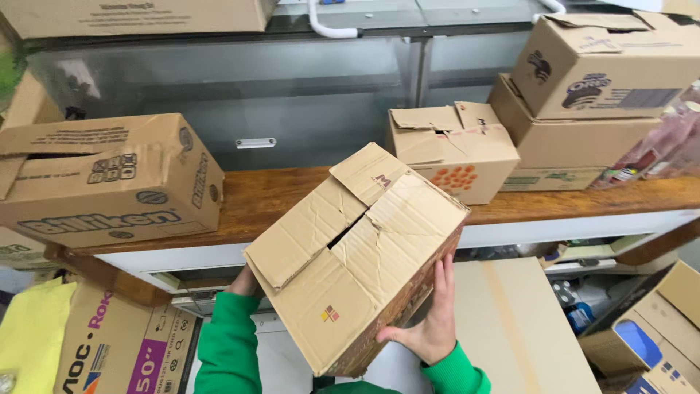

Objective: The person assembles several cardboard boxes by hand, folding the bottom flaps and securing them before placing the completed boxes on a wooden counter.

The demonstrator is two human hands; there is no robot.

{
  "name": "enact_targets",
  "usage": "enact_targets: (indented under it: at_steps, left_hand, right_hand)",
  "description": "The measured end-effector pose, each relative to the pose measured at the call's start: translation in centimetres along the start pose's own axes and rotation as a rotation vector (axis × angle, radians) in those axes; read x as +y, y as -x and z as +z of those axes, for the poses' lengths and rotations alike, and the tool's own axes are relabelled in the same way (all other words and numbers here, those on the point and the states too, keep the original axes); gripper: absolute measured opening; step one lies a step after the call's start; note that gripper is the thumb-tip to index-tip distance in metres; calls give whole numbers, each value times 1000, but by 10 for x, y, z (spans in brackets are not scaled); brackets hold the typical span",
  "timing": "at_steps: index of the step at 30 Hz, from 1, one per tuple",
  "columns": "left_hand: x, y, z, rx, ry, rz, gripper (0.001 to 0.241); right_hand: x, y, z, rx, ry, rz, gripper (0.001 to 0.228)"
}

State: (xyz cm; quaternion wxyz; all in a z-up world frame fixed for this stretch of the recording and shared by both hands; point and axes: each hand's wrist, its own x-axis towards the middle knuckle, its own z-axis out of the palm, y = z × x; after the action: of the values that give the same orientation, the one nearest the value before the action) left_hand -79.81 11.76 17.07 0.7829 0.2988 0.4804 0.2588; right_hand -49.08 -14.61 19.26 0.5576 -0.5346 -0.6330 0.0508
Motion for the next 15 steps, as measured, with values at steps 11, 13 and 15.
enact_targets:
  at_steps: [11, 13, 15]
  left_hand:
    - [131, 10, -72, 166, -41, 12, 103]
    - [144, 6, -80, 186, -55, 0, 103]
    - [152, 2, -87, 207, -69, -16, 104]
  right_hand:
    - [15, -80, 156, 62, 52, -32, 179]
    - [18, -80, 173, 63, 24, 11, 174]
    - [16, -80, 188, 62, 39, 15, 172]
